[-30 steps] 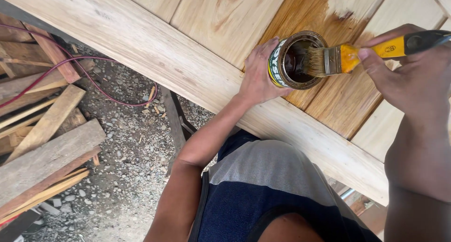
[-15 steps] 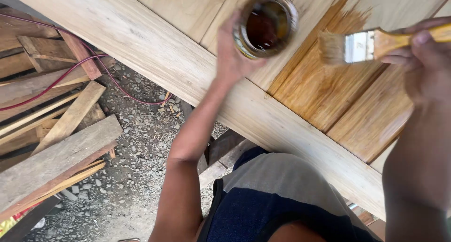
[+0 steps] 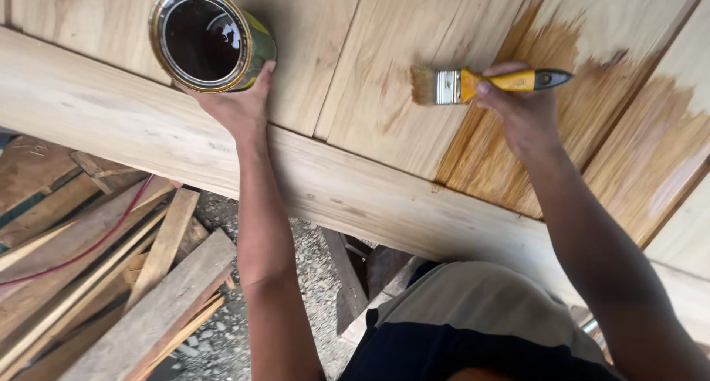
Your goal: Applying varnish or stain to a wooden door using a paint brush.
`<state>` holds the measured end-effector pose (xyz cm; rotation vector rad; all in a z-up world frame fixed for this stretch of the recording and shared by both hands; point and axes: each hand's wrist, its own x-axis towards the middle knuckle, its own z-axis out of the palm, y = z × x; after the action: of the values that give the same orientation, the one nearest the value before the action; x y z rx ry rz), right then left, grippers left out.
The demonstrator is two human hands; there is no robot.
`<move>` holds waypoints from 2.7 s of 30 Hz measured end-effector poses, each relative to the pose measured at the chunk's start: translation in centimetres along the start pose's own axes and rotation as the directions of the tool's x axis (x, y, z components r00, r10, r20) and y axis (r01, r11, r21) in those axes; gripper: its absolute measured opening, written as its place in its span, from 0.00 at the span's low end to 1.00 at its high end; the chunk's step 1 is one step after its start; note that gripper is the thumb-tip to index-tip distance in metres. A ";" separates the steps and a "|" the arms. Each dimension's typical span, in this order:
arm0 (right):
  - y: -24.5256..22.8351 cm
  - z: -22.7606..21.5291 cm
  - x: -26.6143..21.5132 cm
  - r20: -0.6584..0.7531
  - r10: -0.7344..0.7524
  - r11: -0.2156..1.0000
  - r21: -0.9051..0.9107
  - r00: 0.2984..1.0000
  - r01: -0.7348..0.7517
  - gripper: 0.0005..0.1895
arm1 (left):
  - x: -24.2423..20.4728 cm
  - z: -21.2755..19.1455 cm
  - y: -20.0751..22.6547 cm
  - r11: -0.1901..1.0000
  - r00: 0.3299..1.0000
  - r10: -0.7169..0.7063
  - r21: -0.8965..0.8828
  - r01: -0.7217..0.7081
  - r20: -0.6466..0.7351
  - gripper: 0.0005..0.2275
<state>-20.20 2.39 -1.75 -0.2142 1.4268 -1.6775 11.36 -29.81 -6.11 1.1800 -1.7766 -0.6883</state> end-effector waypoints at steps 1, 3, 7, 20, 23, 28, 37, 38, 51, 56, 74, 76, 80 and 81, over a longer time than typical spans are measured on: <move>-0.1 0.7 -0.6 0.005 -0.063 0.988 -0.143 0.998 0.063 0.11 | -0.2 0.0 -0.3 0.999 0.999 -0.033 -0.012 0.033 -0.007 0.60; -1.7 3.3 -0.2 0.033 -0.148 0.947 -0.283 0.988 0.152 0.11 | 0.4 0.6 -0.3 0.998 0.998 -0.048 -0.036 0.047 -0.034 0.61; -2.9 8.1 -0.7 0.223 -0.117 0.770 -0.595 0.968 0.230 0.12 | 0.5 0.9 -0.1 0.996 0.996 -0.085 -0.029 0.084 -0.028 0.60; 0.8 11.1 -1.1 0.711 -0.338 0.204 -0.584 0.617 0.785 0.07 | 0.1 0.3 -0.4 0.996 0.996 -0.075 -0.050 0.077 0.042 0.52; -1.9 10.9 1.2 0.458 -0.002 0.443 -0.796 0.889 0.411 0.15 | -0.3 0.6 -0.9 0.995 0.995 -0.094 -0.035 0.095 0.016 0.53; 0.3 9.6 5.8 0.538 -0.457 0.269 -0.676 0.709 0.686 0.07 | 0.1 0.7 -0.6 0.993 0.993 -0.114 -0.040 0.115 0.028 0.54; -0.3 11.3 2.2 0.568 -0.227 0.522 -0.615 0.791 0.591 0.08 | -0.5 0.8 -2.0 0.996 0.995 -0.089 -0.006 0.090 0.035 0.57; -1.1 10.6 3.9 0.479 -0.284 0.533 -0.642 0.831 0.552 0.08 | -0.5 0.6 -2.0 0.992 0.992 -0.118 -0.034 0.120 0.054 0.57; -1.1 14.7 3.9 0.447 0.333 0.551 -0.807 0.830 0.213 0.09 | -0.9 1.1 -2.9 0.991 0.990 -0.130 0.012 0.130 0.051 0.63; -1.0 15.5 5.3 0.429 0.427 0.499 -0.846 0.796 0.189 0.11 | -0.4 0.9 -2.2 0.995 0.995 -0.095 -0.033 0.096 0.033 0.61; -2.4 -2.0 -4.4 0.433 0.284 0.407 -0.862 0.856 0.301 0.13 | -0.5 0.7 -4.1 0.998 0.997 -0.067 0.020 0.067 0.034 0.65; -4.1 -2.3 -4.5 0.359 0.277 0.387 -0.891 0.891 0.239 0.13 | -0.7 0.9 -5.0 0.998 0.997 -0.062 0.004 0.062 0.049 0.67; -8.2 0.4 -2.5 0.364 -0.100 0.732 -0.603 0.926 0.316 0.11 | -0.6 1.2 -4.2 0.999 0.996 -0.016 -0.040 0.019 0.085 0.71; -8.7 1.3 -1.0 0.390 -0.108 0.729 -0.594 0.914 0.340 0.11 | -0.4 1.2 -3.2 0.999 0.998 -0.009 -0.033 0.011 0.056 0.71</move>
<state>-23.23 1.62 6.57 -1.0615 1.7187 -1.1684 11.75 -30.80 -9.43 1.1578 -1.8004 -0.7605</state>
